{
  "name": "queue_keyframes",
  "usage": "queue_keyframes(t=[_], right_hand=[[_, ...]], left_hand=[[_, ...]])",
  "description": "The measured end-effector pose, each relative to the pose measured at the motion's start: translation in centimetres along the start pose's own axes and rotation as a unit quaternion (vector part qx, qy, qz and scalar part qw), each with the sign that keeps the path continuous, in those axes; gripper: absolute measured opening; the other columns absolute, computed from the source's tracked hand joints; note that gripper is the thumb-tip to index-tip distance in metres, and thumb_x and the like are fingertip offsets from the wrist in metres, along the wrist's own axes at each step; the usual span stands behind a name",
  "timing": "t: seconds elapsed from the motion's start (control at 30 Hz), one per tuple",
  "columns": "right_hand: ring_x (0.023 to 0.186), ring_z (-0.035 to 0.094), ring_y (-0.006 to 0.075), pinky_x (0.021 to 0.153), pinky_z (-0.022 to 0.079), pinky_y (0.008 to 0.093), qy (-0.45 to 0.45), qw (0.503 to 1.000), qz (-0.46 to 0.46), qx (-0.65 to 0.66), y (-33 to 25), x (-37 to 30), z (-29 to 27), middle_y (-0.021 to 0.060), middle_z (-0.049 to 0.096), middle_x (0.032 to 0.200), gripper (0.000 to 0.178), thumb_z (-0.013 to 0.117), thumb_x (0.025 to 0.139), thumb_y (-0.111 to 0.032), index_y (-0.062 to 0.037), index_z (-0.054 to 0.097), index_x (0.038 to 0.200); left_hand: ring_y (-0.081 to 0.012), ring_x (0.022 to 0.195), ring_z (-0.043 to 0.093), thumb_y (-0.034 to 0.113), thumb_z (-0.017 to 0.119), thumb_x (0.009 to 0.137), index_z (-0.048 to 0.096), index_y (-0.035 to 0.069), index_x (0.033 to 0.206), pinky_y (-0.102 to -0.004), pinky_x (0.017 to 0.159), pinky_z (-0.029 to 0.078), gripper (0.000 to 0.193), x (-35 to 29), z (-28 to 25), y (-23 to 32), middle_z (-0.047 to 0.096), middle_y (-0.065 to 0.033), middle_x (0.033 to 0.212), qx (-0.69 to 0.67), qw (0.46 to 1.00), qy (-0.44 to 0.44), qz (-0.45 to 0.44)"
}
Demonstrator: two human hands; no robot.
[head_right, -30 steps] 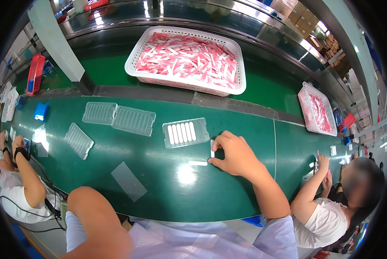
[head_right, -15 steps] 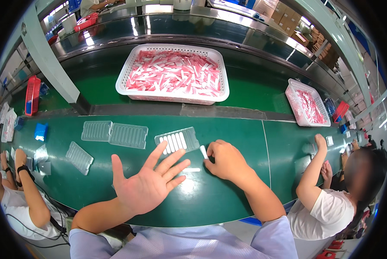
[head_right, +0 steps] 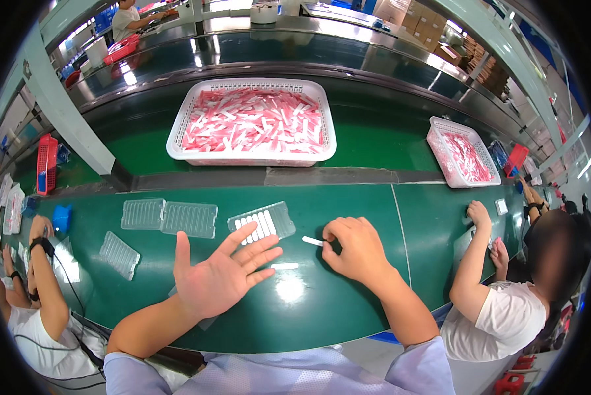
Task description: The person inserts small nail buffer strips into clear plastic packaging trays by hand and gathers additional strips from a basket on the workbench.
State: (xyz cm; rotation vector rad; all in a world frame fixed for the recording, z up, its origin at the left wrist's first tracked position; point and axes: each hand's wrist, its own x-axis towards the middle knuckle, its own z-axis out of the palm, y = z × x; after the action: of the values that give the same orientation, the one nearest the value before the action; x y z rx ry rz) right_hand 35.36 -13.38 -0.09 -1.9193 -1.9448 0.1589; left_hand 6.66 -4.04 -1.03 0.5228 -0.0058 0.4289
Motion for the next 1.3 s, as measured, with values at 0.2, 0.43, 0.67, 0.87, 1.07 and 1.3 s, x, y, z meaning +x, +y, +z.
queue_keyframes(t=[0.2,0.43,0.67,0.87,1.07,1.3], right_hand=[[0.095,0.065,0.0317,0.086,0.050,0.0429,-0.127,0.985,0.004,0.114,1.9,0.2,0.6,0.0096,0.066,0.098,0.019,0.081,0.082,-0.016,-0.0065,0.071,0.095],[0.091,0.066,0.0294,0.083,0.053,0.0413,-0.105,0.987,-0.048,0.114,2.8,0.4,0.3,0.0099,0.066,0.094,0.012,0.077,0.084,-0.009,-0.0039,0.070,0.093],[0.068,0.063,0.0092,0.063,0.051,0.0255,-0.002,0.899,0.089,0.428,3.6,-0.5,1.6,0.0041,0.071,0.079,0.003,0.069,0.087,-0.002,-0.0015,0.068,0.090],[0.071,0.068,0.0058,0.061,0.050,0.0228,-0.014,0.885,0.078,0.459,4.4,-0.7,2.5,0.0017,0.076,0.080,0.003,0.070,0.089,-0.004,-0.0029,0.068,0.087],[0.073,0.068,0.0059,0.064,0.050,0.0223,-0.007,0.868,0.079,0.491,4.7,-0.5,2.8,0.0019,0.075,0.083,0.003,0.069,0.093,-0.003,-0.0018,0.068,0.096],[0.074,0.067,0.0105,0.067,0.054,0.0234,0.023,0.762,0.143,0.631,4.4,0.8,1.7,0.0070,0.072,0.090,0.007,0.074,0.096,-0.001,0.0018,0.071,0.102]], left_hand=[[-0.0414,0.157,0.026,0.086,0.032,0.095,0.026,0.007,0.166,-0.0544,0.126,0.021,0.106,1.2,0.2,0.1,0.028,-0.0297,0.168,-0.032,0.999,0.001,-0.017],[-0.0254,0.100,0.064,0.016,0.079,0.085,0.074,0.009,0.115,-0.0403,0.080,0.050,0.032,2.6,0.4,0.3,0.069,-0.0022,0.113,0.854,0.506,-0.001,0.119],[-0.0222,0.091,0.060,0.016,0.078,0.085,0.075,0.010,0.106,-0.0386,0.078,0.049,0.021,3.6,-1.2,-1.6,0.062,-0.0007,0.095,0.915,0.393,-0.055,0.075],[-0.0239,0.090,0.059,0.012,0.074,0.088,0.073,0.009,0.097,-0.0389,0.081,0.048,0.010,5.1,-0.7,-1.0,0.061,-0.0029,0.095,0.908,0.414,-0.054,0.019],[-0.0327,0.092,0.059,0.006,0.069,0.092,0.068,0.007,0.100,-0.0440,0.081,0.048,0.008,4.9,-1.1,-0.2,0.063,-0.0097,0.096,0.859,0.508,0.000,0.058],[-0.0203,0.072,0.069,0.002,0.064,0.099,0.066,-0.003,0.105,-0.0288,0.067,0.052,0.008,5.9,-1.0,4.3,0.072,-0.0147,0.086,0.746,0.651,0.137,0.032]])
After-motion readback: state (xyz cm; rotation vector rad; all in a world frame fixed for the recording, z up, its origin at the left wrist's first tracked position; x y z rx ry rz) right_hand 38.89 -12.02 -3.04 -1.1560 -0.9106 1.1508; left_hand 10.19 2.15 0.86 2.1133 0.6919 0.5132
